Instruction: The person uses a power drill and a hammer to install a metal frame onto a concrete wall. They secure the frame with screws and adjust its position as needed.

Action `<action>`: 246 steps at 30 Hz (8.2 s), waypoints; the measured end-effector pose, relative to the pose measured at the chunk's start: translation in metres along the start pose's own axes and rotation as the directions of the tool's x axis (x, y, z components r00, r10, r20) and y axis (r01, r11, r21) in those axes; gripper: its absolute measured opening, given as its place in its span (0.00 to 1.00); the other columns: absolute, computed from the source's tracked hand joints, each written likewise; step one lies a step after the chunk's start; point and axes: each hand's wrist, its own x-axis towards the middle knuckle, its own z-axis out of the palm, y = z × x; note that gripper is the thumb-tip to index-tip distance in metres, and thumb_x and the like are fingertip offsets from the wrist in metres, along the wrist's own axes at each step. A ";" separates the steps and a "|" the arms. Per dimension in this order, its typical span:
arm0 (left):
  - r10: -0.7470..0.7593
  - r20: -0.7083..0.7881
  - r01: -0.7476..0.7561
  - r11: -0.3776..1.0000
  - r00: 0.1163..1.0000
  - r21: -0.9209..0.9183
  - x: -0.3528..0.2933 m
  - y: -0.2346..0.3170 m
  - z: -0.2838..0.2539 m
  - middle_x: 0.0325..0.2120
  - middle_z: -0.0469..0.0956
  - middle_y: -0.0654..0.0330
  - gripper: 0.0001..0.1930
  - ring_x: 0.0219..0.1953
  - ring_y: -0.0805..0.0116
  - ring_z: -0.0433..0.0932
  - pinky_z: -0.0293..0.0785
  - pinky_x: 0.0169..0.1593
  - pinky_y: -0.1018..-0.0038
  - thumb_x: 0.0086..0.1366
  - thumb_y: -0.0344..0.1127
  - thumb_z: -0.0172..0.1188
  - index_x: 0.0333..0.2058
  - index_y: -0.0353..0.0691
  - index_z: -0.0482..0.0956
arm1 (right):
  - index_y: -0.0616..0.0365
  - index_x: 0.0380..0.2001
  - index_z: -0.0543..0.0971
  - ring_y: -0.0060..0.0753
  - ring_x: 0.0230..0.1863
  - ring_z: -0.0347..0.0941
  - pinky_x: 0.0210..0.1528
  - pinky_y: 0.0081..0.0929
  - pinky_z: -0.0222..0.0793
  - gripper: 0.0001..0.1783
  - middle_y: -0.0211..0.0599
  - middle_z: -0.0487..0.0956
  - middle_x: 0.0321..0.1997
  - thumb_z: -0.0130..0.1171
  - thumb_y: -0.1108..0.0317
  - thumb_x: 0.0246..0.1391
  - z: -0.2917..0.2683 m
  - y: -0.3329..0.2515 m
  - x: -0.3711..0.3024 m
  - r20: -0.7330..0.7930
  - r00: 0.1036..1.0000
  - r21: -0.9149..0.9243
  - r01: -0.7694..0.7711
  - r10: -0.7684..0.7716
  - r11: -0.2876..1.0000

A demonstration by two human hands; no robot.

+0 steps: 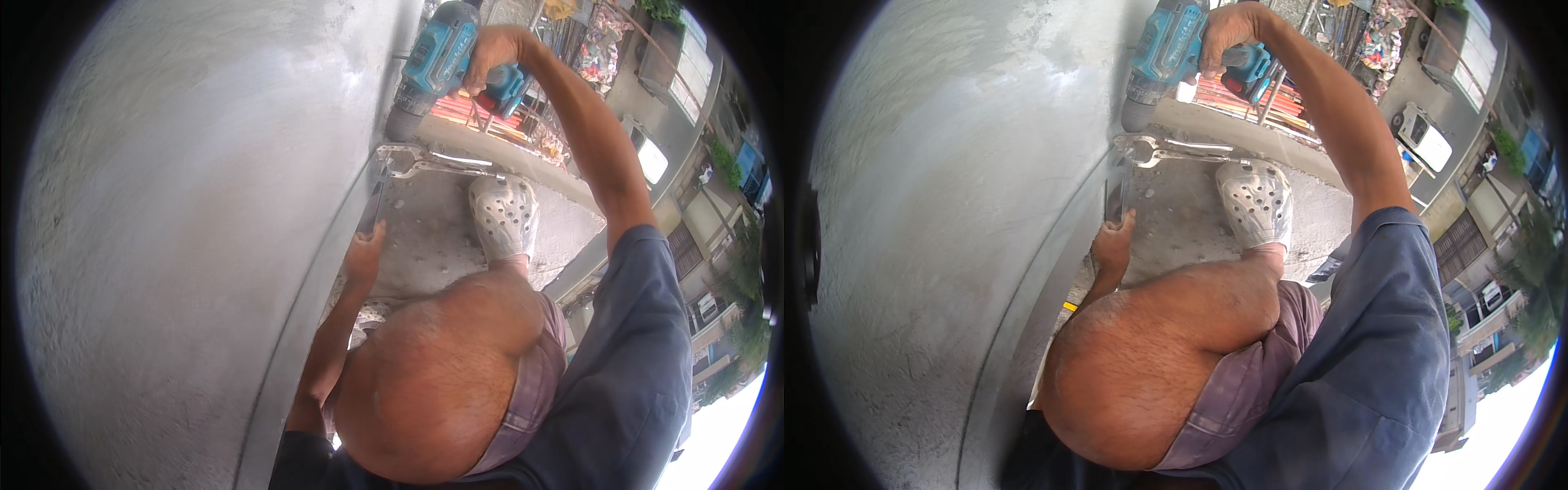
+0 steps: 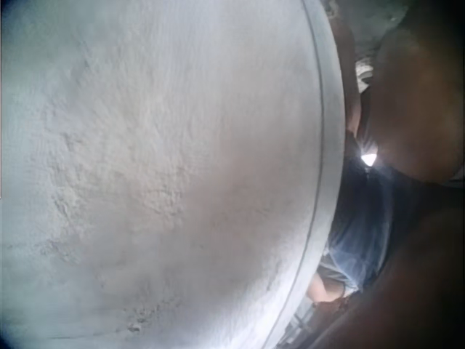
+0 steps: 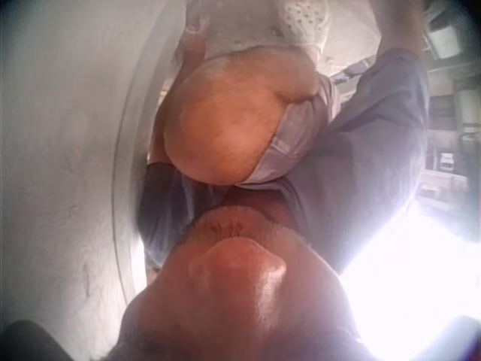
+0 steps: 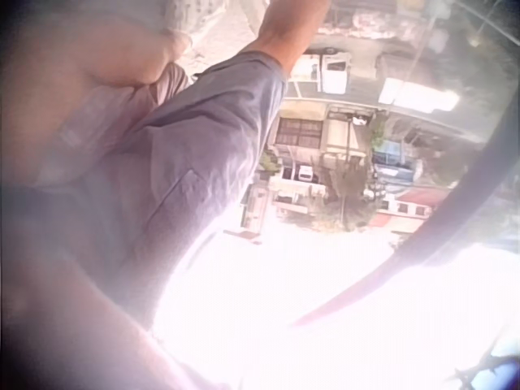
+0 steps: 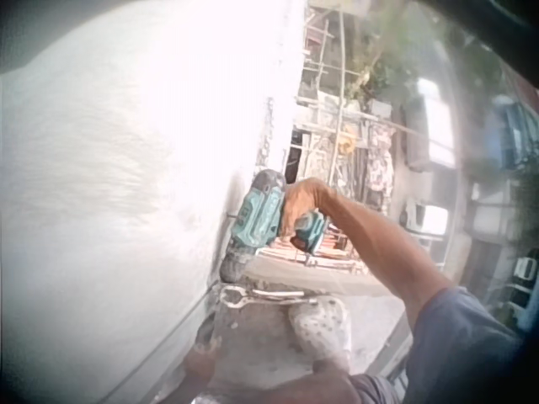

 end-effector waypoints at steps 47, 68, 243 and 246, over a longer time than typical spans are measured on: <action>0.856 0.127 -0.836 0.517 0.501 -0.184 -0.107 -0.050 -0.326 0.38 0.85 0.47 0.35 0.43 0.52 0.82 0.76 0.48 0.58 0.70 0.66 0.52 0.42 0.33 0.84 | 0.56 0.53 0.79 0.26 0.40 0.78 0.40 0.28 0.78 0.27 0.32 0.83 0.44 0.74 0.57 0.53 0.268 -0.269 -0.029 0.487 0.752 -0.782 0.148 0.445 0.605; 0.093 -0.397 -0.392 0.475 0.913 -0.788 -0.079 -0.389 -0.171 0.46 0.84 0.56 0.17 0.50 0.61 0.82 0.77 0.53 0.66 0.72 0.45 0.60 0.52 0.42 0.81 | 0.61 0.51 0.79 0.33 0.44 0.80 0.50 0.31 0.74 0.22 0.39 0.83 0.43 0.70 0.66 0.54 0.502 -0.271 0.032 0.409 0.814 -0.669 -0.039 0.412 0.742; 0.323 -0.946 -0.424 -0.861 -0.031 -0.280 -0.188 -0.116 -0.371 0.36 0.78 0.48 0.13 0.36 0.59 0.86 0.90 0.42 0.58 0.66 0.17 0.61 0.44 0.36 0.68 | 0.67 0.47 0.80 0.32 0.36 0.83 0.39 0.30 0.78 0.27 0.44 0.84 0.38 0.79 0.72 0.43 0.523 -0.450 -0.154 -0.213 0.916 -0.265 0.280 -0.339 0.923; 0.269 -0.949 -0.517 -0.842 -0.163 -0.150 -0.192 -0.114 -0.395 0.36 0.78 0.47 0.14 0.37 0.60 0.86 0.90 0.42 0.58 0.65 0.17 0.61 0.44 0.35 0.68 | 0.67 0.47 0.81 0.30 0.36 0.81 0.39 0.30 0.75 0.27 0.42 0.85 0.36 0.79 0.70 0.42 0.512 -0.464 -0.157 -0.100 0.912 -0.439 0.318 -0.397 0.840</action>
